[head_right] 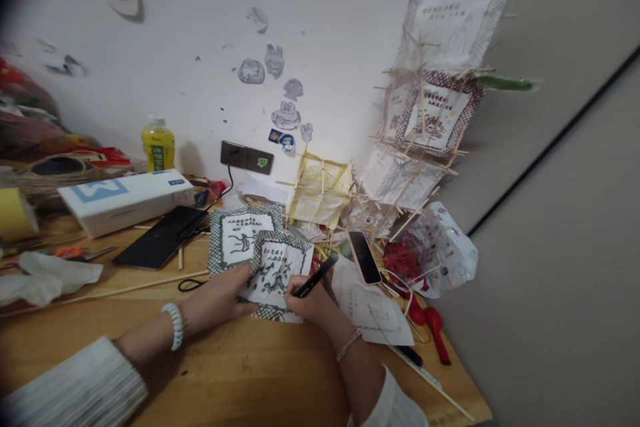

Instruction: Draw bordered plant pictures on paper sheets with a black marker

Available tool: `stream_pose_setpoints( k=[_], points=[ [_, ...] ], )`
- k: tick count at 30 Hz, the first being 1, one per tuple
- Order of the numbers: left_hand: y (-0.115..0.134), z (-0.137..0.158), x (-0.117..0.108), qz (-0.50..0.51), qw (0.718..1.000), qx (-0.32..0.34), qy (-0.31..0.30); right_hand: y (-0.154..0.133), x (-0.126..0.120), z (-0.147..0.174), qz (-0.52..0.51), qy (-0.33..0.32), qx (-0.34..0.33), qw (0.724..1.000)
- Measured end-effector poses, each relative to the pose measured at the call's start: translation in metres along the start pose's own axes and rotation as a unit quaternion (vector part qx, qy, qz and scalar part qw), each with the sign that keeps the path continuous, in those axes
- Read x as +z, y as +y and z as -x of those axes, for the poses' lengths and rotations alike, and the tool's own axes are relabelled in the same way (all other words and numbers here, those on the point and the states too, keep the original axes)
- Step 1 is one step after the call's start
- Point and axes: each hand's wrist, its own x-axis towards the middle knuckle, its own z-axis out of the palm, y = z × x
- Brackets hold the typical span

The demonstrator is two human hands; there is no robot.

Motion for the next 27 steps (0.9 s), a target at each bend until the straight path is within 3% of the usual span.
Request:
stream_pose_setpoints(
  k=[11,21,27],
  points=[
    [0.0012,0.0009,-0.0007,-0.001,1.000,0.001,0.000,0.0032,-0.0048,-0.0008,-0.010,-0.040,-0.005,0.999],
    [0.0071,0.0022,-0.0043,-0.005,1.000,-0.001,0.000,0.0045,-0.0028,0.0030,-0.045,-0.051,0.036,0.997],
    [0.0063,0.0026,-0.0040,-0.005,1.000,-0.005,-0.002,-0.0015,-0.0021,0.0038,-0.021,-0.051,0.003,0.998]
  ],
)
